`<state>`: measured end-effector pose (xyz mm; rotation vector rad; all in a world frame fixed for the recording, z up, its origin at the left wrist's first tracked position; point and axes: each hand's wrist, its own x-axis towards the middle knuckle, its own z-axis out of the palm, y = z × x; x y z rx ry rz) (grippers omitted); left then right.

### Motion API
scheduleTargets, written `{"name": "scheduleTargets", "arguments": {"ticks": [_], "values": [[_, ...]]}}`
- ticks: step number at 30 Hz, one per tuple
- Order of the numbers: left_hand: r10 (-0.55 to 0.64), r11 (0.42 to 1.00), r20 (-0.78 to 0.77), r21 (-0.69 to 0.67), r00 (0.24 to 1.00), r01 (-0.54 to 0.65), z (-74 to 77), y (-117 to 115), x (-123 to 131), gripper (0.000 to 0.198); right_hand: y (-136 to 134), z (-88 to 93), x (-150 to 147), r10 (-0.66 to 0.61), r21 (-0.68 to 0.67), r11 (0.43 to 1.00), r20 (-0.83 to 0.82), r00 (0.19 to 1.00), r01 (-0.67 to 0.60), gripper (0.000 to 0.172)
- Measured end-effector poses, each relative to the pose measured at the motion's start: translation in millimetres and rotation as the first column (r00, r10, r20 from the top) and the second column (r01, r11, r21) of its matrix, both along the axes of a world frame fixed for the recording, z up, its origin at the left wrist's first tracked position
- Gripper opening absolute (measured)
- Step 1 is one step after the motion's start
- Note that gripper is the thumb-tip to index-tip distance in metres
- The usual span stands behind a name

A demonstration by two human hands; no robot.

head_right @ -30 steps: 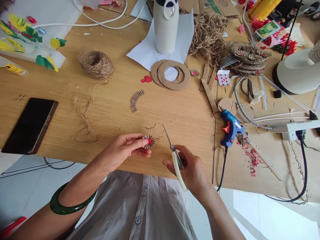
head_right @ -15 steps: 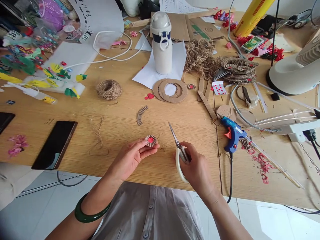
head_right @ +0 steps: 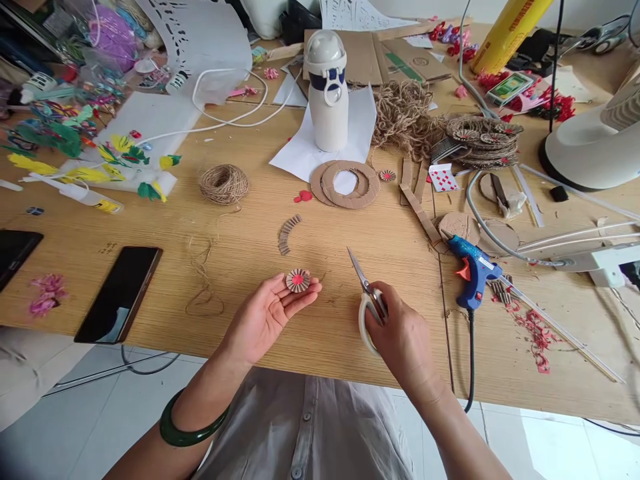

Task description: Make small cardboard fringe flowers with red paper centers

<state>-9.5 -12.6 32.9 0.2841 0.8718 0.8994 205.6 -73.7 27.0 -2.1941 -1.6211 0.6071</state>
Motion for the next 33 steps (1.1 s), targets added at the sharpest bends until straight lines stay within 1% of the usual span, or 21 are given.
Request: {"name": "scheduleTargets", "arguments": {"ticks": [2, 4, 6, 8, 10, 11, 13, 15, 17, 20, 22, 25, 28, 30, 32, 33], "values": [[0.004, 1.000, 0.016, -0.006, 1.000, -0.004, 0.2, 0.5, -0.1, 0.034, 0.9, -1.3, 3.1, 0.006, 0.052, 0.999, 0.116, 0.993, -0.012, 0.029], [0.011, 1.000, 0.028, -0.017, 1.000, -0.011, 0.4, 0.9, -0.1, 0.036, 2.2, -2.0, 5.7, 0.005, 0.099, 0.995, 0.197, 0.980, -0.025, 0.029], [0.018, 0.999, 0.028, -0.027, 0.999, -0.017, 0.7, 1.4, 0.3, 0.035, 3.2, -1.3, 7.2, -0.015, 0.119, 0.993, 0.189, 0.982, -0.008, 0.029], [0.023, 0.999, 0.023, -0.031, 0.999, -0.022, 1.0, 1.7, 0.8, 0.033, 3.5, 0.2, 7.1, -0.053, 0.113, 0.993, 0.071, 0.996, 0.045, 0.028], [0.025, 0.999, 0.021, -0.031, 0.999, -0.024, 1.0, 1.9, 1.7, 0.032, 3.3, 1.2, 5.4, -0.083, 0.097, 0.991, -0.138, 0.987, 0.097, 0.026], [0.026, 0.999, 0.019, -0.030, 0.999, -0.026, 1.0, 1.8, 2.3, 0.031, 3.3, 1.3, 3.9, -0.084, 0.091, 0.990, -0.265, 0.961, 0.111, 0.027], [0.036, 0.999, 0.012, -0.022, 0.999, -0.036, 1.0, 1.2, 4.0, 0.029, 4.0, 1.1, -1.1, -0.061, 0.091, 0.988, -0.510, 0.858, 0.124, 0.031], [0.055, 0.998, -0.001, -0.011, 0.998, -0.055, 1.6, -0.4, 6.8, 0.027, 6.6, 2.1, -9.4, -0.030, 0.101, 0.986, -0.681, 0.731, 0.135, 0.036], [0.076, 0.997, -0.020, 0.001, 0.997, -0.076, 2.9, -3.1, 11.1, 0.025, 11.4, 5.1, -21.1, -0.020, 0.107, 0.982, -0.763, 0.646, 0.158, 0.040], [0.100, 0.995, -0.047, 0.025, 0.994, -0.099, 5.4, -9.0, 19.7, 0.022, 20.8, 10.8, -41.8, -0.021, 0.117, 0.972, -0.820, 0.572, 0.203, 0.042], [0.112, 0.993, -0.065, 0.054, 0.992, -0.109, 6.8, -13.4, 26.0, 0.022, 26.2, 12.7, -54.2, -0.004, 0.131, 0.969, -0.840, 0.543, 0.211, 0.041], [0.121, 0.989, -0.112, 0.094, 0.986, -0.110, 8.2, -19.5, 33.8, 0.025, 30.3, 12.0, -65.1, 0.015, 0.159, 0.965, -0.828, 0.560, 0.209, 0.034], [0.100, 0.988, -0.135, 0.131, 0.986, -0.082, 8.8, -23.3, 36.3, 0.025, 30.0, 9.8, -64.9, 0.017, 0.186, 0.960, -0.784, 0.620, 0.210, 0.031], [0.085, 0.982, -0.167, 0.180, 0.982, -0.054, 8.3, -24.1, 34.0, 0.026, 28.8, 9.2, -59.7, 0.025, 0.193, 0.964, -0.747, 0.664, 0.181, 0.030], [0.065, 0.968, -0.267, 0.251, 0.962, 0.004, 6.8, -23.6, 28.9, 0.027, 27.9, 10.2, -52.7, 0.058, 0.194, 0.974, -0.704, 0.708, 0.113, 0.028], [0.046, 0.955, -0.342, 0.291, 0.939, 0.059, 5.8, -22.9, 25.9, 0.028, 27.7, 11.4, -49.2, 0.083, 0.194, 0.979, -0.677, 0.732, 0.069, 0.027]]}}
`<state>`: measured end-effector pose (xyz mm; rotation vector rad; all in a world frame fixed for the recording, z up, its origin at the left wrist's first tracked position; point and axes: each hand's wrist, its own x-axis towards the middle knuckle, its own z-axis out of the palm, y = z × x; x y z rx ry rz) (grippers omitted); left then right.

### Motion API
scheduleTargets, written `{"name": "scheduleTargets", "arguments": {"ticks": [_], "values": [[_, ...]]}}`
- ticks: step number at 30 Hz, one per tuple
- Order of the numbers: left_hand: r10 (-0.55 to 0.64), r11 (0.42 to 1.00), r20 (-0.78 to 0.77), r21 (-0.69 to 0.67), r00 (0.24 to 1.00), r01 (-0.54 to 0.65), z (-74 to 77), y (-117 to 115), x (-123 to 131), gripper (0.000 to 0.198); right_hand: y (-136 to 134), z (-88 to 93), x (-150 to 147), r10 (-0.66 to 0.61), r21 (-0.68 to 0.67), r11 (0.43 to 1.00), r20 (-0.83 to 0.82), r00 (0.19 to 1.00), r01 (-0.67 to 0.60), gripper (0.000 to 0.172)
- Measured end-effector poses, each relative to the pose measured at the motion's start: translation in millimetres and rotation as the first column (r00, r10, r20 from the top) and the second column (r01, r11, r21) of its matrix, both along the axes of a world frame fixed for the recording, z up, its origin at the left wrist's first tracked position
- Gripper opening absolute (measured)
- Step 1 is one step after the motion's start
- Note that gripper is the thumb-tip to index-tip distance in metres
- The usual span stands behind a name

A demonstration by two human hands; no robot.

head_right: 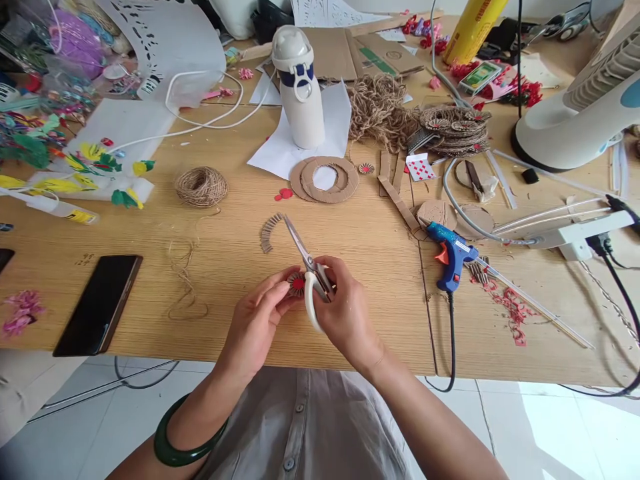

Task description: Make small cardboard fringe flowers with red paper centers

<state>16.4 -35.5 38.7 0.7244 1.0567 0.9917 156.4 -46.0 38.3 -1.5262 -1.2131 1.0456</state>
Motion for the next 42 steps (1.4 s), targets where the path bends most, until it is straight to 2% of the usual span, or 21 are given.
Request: {"name": "scheduleTargets", "arguments": {"ticks": [3, 6, 11, 13, 17, 19, 23, 29, 34, 42], "values": [[-0.134, 0.986, -0.171, 0.079, 0.976, 0.149, -2.6, 2.5, -8.4, 0.029, 1.3, 5.8, 8.7, 0.114, -0.011, 0.993, 0.148, 0.982, -0.114, 0.026], [-0.167, 0.980, -0.241, 0.066, 0.956, 0.188, -2.6, 4.5, -12.6, 0.024, 5.2, 12.5, 13.3, 0.170, -0.024, 0.985, 0.243, 0.955, -0.170, 0.027], [-0.224, 0.974, -0.178, -0.053, 0.958, 0.218, 0.9, 5.9, -13.5, 0.024, 11.4, 15.7, 15.6, 0.243, -0.016, 0.970, 0.173, 0.954, -0.244, 0.026], [-0.237, 0.971, -0.155, -0.079, 0.959, 0.227, 0.9, 6.5, -14.0, 0.026, 11.6, 13.7, 16.4, 0.232, -0.014, 0.973, 0.099, 0.968, -0.232, 0.025], [-0.158, 0.985, -0.159, -0.091, 0.975, 0.145, -0.9, 9.6, -15.7, 0.024, 4.7, 11.1, 19.7, 0.102, -0.068, 0.992, -0.107, 0.989, -0.110, 0.036], [-0.082, 0.992, -0.106, -0.101, 0.991, 0.072, -0.9, 12.2, -16.0, 0.020, -2.8, 12.5, 20.9, 0.092, -0.140, 0.983, -0.153, 0.984, -0.114, 0.043], [0.027, 0.987, -0.055, -0.158, 0.998, -0.036, 2.9, 17.4, -14.0, 0.020, -19.6, 16.3, 18.5, 0.156, -0.237, 0.954, -0.127, 0.980, -0.183, 0.053], [0.115, 0.978, -0.031, -0.169, 0.993, -0.119, 6.9, 18.7, -7.2, 0.022, -28.6, 11.4, 8.1, 0.224, -0.261, 0.932, -0.135, 0.965, -0.253, 0.056], [0.137, 0.971, -0.049, -0.191, 0.989, -0.144, 4.9, 15.1, -2.4, 0.025, -28.3, 6.3, 4.5, 0.248, -0.263, 0.922, -0.160, 0.955, -0.283, 0.054], [0.182, 0.966, 0.013, -0.188, 0.983, -0.177, 8.2, 11.5, 4.9, 0.022, -28.3, 9.8, 2.5, 0.227, -0.274, 0.924, -0.172, 0.959, -0.268, 0.057]]}}
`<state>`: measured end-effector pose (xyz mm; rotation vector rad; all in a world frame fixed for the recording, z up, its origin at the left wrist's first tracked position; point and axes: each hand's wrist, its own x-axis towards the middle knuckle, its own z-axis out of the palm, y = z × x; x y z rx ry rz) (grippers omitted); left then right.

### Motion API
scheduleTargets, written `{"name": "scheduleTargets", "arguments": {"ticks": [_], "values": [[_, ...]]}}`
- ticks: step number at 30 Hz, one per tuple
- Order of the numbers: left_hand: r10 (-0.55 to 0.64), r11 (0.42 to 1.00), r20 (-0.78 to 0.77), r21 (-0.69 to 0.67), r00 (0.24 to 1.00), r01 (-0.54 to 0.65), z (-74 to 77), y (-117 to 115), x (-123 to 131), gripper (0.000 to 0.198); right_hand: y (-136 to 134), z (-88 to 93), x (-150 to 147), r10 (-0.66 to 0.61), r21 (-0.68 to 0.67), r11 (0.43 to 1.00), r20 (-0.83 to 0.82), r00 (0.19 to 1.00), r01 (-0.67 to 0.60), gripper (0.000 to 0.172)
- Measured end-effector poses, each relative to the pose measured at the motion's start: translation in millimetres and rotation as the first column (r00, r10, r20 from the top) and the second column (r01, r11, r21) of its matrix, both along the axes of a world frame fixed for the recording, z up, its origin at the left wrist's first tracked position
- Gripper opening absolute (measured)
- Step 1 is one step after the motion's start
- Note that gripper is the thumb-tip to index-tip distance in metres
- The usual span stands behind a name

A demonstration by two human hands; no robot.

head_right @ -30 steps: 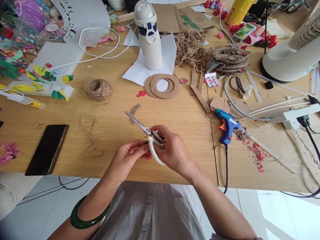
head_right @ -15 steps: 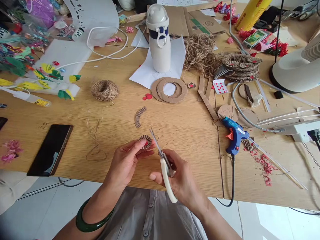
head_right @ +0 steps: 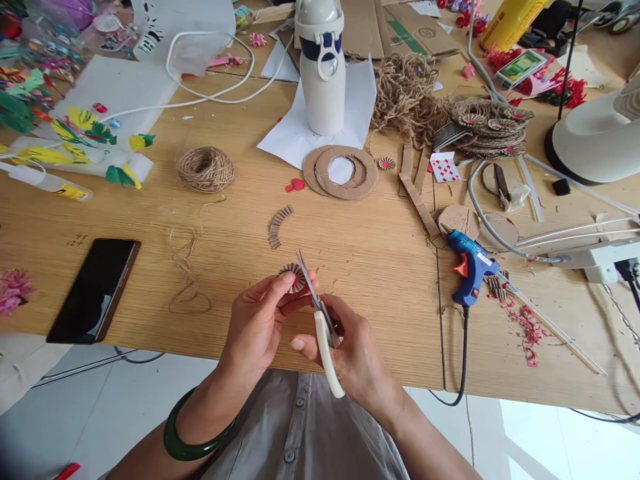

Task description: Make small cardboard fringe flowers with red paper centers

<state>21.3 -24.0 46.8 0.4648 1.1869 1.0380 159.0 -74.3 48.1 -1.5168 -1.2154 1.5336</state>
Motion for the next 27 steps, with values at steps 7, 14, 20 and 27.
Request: {"name": "scheduleTargets", "arguments": {"ticks": [7, 14, 20, 27], "values": [[0.013, 1.000, 0.003, -0.005, 1.000, -0.013, -0.5, -2.0, 0.3, 0.022, 0.3, 1.7, -2.3, 0.005, 0.010, 1.000, 0.031, 1.000, -0.006, 0.057], [0.021, 0.999, 0.008, -0.029, 1.000, -0.020, -1.5, -0.8, -1.8, 0.025, 1.1, 2.1, -4.9, 0.001, 0.019, 1.000, 0.048, 0.999, -0.002, 0.055], [0.025, 0.999, 0.040, -0.025, 0.999, -0.024, -1.6, 0.7, -2.9, 0.022, 2.0, 3.2, -7.9, -0.048, 0.015, 0.999, 0.043, 0.998, 0.048, 0.054], [-0.032, 0.999, 0.000, -0.010, 0.999, 0.032, -3.8, 1.5, -8.6, 0.023, -0.7, 0.1, -3.3, -0.057, -0.023, 0.998, 0.060, 0.997, 0.058, 0.053]]}}
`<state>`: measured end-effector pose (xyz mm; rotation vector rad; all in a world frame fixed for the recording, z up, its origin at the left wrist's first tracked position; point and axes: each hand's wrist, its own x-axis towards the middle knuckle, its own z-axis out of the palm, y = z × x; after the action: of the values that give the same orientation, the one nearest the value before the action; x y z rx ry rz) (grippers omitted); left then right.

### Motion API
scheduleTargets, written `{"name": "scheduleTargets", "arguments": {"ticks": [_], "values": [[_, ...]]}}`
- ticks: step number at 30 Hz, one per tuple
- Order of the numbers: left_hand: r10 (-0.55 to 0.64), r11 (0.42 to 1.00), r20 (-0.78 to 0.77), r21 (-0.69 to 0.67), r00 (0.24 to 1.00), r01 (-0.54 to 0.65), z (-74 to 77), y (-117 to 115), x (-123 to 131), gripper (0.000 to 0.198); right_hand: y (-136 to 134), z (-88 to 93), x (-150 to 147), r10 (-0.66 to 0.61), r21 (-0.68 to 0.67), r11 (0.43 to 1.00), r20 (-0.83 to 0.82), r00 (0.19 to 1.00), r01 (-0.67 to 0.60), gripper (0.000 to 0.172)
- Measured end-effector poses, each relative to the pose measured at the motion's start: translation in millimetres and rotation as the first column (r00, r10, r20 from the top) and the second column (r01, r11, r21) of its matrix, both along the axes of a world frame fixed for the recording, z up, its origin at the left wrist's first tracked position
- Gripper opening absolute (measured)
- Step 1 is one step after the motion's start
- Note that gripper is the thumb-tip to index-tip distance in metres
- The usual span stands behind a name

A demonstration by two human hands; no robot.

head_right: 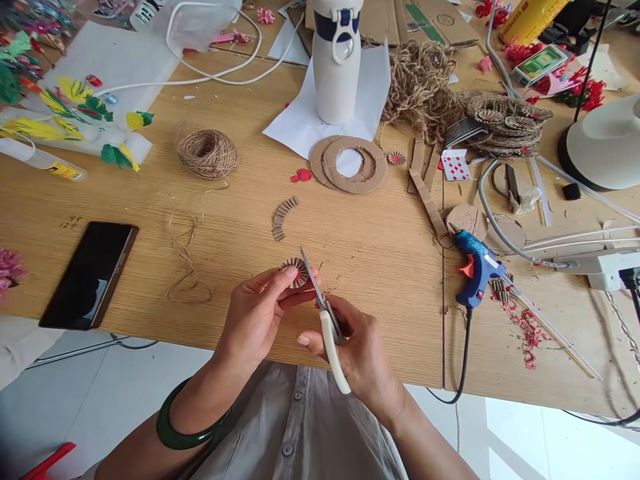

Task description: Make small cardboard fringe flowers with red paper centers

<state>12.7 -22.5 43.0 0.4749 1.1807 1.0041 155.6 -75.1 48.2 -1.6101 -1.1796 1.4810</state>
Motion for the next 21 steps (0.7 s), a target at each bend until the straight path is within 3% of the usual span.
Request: {"name": "scheduleTargets", "arguments": {"ticks": [12, 21], "values": [[-0.085, 0.996, 0.037, 0.000, 0.996, 0.085, 1.8, 1.0, -9.1, 0.021, -9.1, -5.5, 8.4, 0.034, 0.006, 0.999, 0.031, 0.999, -0.034, 0.052], [-0.120, 0.993, 0.067, -0.013, 0.990, 0.122, 1.7, -0.9, -10.6, 0.021, -7.6, 5.4, 14.5, 0.108, -0.002, 0.994, -0.023, 0.994, -0.108, 0.057]]}}
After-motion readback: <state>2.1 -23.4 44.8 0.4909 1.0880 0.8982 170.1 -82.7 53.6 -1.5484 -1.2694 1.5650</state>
